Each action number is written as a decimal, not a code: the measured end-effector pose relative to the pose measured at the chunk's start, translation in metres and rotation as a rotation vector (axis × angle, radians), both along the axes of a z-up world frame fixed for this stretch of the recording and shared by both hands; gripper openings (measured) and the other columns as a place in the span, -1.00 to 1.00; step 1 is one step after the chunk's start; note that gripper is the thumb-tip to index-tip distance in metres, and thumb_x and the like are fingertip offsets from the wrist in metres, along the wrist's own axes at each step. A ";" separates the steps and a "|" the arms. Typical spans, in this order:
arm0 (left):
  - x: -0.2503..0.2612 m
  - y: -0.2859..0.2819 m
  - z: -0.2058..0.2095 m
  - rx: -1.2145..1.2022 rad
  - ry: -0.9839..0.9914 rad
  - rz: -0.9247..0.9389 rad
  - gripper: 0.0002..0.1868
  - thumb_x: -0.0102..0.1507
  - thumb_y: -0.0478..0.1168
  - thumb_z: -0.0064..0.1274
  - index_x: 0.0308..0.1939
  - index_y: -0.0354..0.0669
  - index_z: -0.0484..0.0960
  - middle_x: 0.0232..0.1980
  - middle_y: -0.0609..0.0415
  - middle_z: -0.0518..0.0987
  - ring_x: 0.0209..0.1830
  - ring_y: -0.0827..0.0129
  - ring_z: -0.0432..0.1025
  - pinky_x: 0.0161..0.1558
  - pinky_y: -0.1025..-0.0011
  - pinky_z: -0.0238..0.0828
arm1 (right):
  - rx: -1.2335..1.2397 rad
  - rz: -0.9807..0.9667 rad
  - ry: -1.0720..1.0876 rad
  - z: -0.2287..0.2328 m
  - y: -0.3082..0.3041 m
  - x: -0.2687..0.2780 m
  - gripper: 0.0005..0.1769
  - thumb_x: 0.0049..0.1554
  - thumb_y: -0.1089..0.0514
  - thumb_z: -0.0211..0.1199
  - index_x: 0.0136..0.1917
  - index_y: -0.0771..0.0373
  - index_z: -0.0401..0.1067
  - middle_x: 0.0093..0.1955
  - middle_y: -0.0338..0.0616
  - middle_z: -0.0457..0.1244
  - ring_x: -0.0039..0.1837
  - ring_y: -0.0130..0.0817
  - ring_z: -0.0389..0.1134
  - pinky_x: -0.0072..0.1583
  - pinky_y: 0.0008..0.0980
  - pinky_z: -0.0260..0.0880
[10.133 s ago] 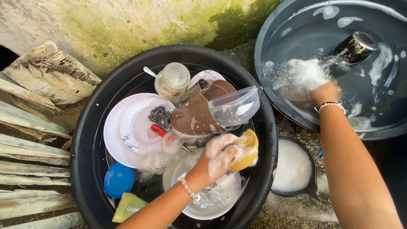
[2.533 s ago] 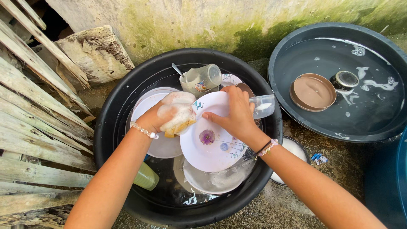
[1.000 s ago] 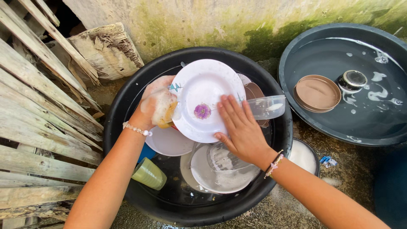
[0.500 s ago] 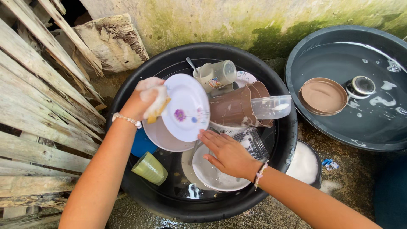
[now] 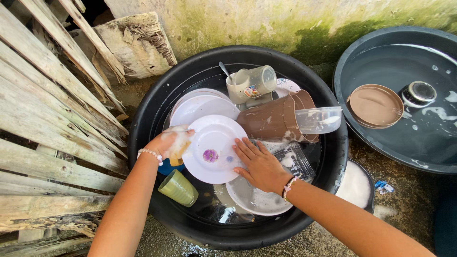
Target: The person washes plates, bowls, and cups in a basin of soapy water using a sponge and rinses them in a separate basin of clean water.
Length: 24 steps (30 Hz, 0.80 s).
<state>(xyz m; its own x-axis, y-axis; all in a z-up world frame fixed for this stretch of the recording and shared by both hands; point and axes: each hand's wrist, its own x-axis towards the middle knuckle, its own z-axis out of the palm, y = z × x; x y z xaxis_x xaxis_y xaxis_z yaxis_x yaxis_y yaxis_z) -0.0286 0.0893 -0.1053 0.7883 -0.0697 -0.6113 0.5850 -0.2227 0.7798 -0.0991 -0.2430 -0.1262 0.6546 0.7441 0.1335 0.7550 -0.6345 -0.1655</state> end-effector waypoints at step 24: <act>0.017 -0.061 0.005 -0.430 -0.268 0.144 -0.74 0.29 -0.07 0.10 -0.07 -0.15 0.62 -0.38 0.16 0.53 -0.50 0.48 0.42 -0.49 0.48 0.37 | 0.203 -0.121 0.146 0.037 0.053 0.064 -0.15 0.35 -0.26 -0.27 0.64 0.40 -0.21 0.71 0.17 -0.28 0.73 0.02 -0.32 0.59 0.14 -0.33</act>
<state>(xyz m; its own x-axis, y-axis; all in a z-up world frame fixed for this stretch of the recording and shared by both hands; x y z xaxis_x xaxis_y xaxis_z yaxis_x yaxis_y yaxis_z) -0.0121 0.0283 -0.1002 0.9334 -0.1493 -0.3264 0.3531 0.2187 0.9097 -0.0351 -0.1896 -0.0891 0.7600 0.6275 0.1691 0.6348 -0.6611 -0.3999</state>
